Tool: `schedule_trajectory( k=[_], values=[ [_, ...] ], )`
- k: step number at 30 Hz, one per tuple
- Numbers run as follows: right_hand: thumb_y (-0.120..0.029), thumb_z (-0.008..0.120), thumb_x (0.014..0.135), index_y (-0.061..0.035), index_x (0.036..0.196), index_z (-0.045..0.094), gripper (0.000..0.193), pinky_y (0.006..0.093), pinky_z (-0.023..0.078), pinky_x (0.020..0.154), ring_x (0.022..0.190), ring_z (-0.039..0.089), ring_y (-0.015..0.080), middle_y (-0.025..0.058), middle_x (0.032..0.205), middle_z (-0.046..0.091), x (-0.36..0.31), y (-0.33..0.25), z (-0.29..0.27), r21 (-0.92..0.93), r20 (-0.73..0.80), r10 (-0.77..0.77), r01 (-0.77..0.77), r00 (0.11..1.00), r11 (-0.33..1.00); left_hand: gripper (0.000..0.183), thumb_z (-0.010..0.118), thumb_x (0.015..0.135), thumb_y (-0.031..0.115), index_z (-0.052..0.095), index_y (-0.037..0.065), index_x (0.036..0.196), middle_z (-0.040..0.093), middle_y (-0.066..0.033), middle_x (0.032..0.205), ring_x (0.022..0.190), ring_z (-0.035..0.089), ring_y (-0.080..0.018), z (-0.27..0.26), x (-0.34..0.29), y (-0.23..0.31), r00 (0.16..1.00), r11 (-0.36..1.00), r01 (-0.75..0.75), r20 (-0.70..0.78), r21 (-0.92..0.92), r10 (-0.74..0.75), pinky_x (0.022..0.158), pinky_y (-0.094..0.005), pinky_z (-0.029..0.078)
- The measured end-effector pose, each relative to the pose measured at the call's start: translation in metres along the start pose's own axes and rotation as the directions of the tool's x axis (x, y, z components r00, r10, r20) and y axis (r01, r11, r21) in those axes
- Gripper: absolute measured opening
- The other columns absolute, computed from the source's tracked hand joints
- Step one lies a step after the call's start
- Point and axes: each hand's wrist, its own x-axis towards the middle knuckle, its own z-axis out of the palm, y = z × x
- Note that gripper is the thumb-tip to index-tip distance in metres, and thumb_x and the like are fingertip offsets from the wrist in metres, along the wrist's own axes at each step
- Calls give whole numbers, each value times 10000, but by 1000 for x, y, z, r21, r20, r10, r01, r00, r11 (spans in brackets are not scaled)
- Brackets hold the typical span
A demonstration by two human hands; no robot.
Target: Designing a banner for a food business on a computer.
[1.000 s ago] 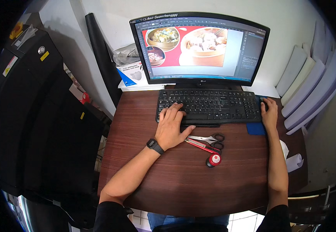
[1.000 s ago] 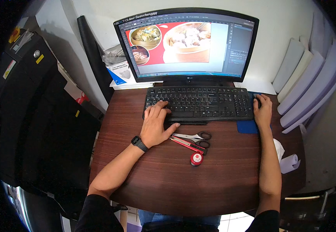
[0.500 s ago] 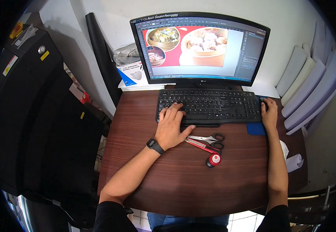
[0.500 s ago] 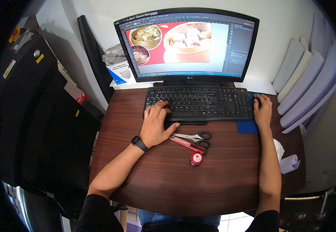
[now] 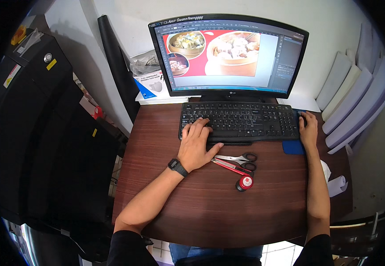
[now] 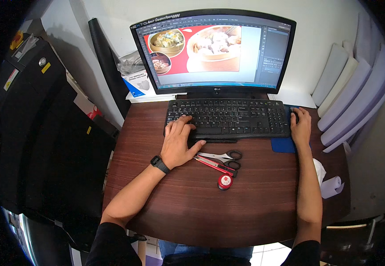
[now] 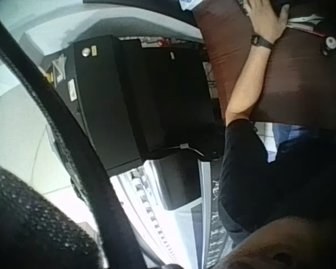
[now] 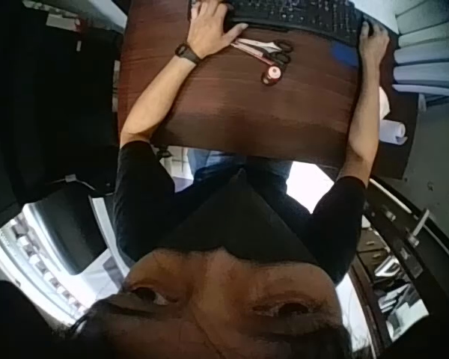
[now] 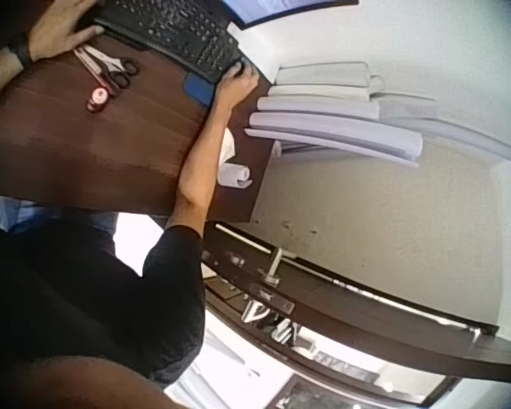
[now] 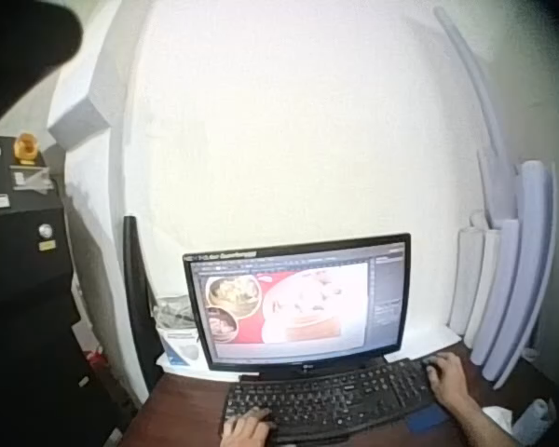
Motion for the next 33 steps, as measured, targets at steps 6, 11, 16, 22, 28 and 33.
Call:
schedule_trajectory(
  k=[6, 11, 16, 22, 28, 33],
  values=[
    [-187, 666, 1003, -66, 1234, 727, 269, 450, 472, 1074, 1265, 581, 374, 177, 1346, 635, 1, 1, -1, 1, 2, 1, -1, 1000, 1000, 550, 793, 879, 411, 632, -3, 1203, 524, -213, 1445, 1406, 443, -377, 1, 0, 0, 1000, 1000, 2, 3, 6, -2, 1155, -501, 292],
    [-186, 664, 1004, -65, 1234, 727, 268, 449, 469, 1080, 1274, 578, 374, 183, 1353, 630, 0, 2, 1, -4, 2, 0, 0, 1000, 1000, 551, 792, 879, 414, 632, -3, 1201, 523, -213, 1444, 1407, 443, -376, 2, 0, -1, 1000, 1000, 3, 0, 15, -3, 1156, -499, 291],
    [-188, 657, 1008, -66, 1240, 725, 271, 447, 466, 1084, 1282, 575, 374, 185, 1369, 623, 1, 3, 0, 14, 11, -3, 3, 1000, 1000, 558, 793, 877, 418, 632, -3, 1207, 522, -213, 1446, 1411, 441, -377, 2, 0, -2, 1000, 1000, 10, 9, 9, -10, 1159, -496, 289],
    [-202, 655, 1012, -70, 1248, 723, 279, 445, 464, 1086, 1281, 576, 370, 177, 1366, 624, 1, 4, 1, 7, 18, 8, -8, 1000, 1000, 555, 798, 873, 410, 632, -1, 1207, 523, -213, 1446, 1405, 445, -380, 1, 0, -1, 1000, 1000, 6, 1, 8, -6, 1157, -497, 292],
    [-210, 661, 1011, -80, 1250, 724, 279, 447, 469, 1081, 1285, 575, 369, 173, 1367, 625, 1, 5, 1, 1, 8, -2, 2, 1000, 1000, 549, 796, 875, 408, 631, 0, 1203, 524, -210, 1443, 1404, 445, -381, 0, 1, 0, 1000, 1000, 2, -4, 3, -2, 1155, -500, 294],
    [-212, 661, 1012, -85, 1249, 724, 276, 447, 468, 1082, 1289, 574, 369, 173, 1368, 623, 1, 4, 0, 1, 15, 8, -8, 1000, 1000, 544, 794, 877, 403, 630, 1, 1205, 523, -211, 1444, 1405, 444, -381, 1, 0, 0, 1000, 1000, 7, 1, 1, -7, 1153, -502, 294]
  ],
)
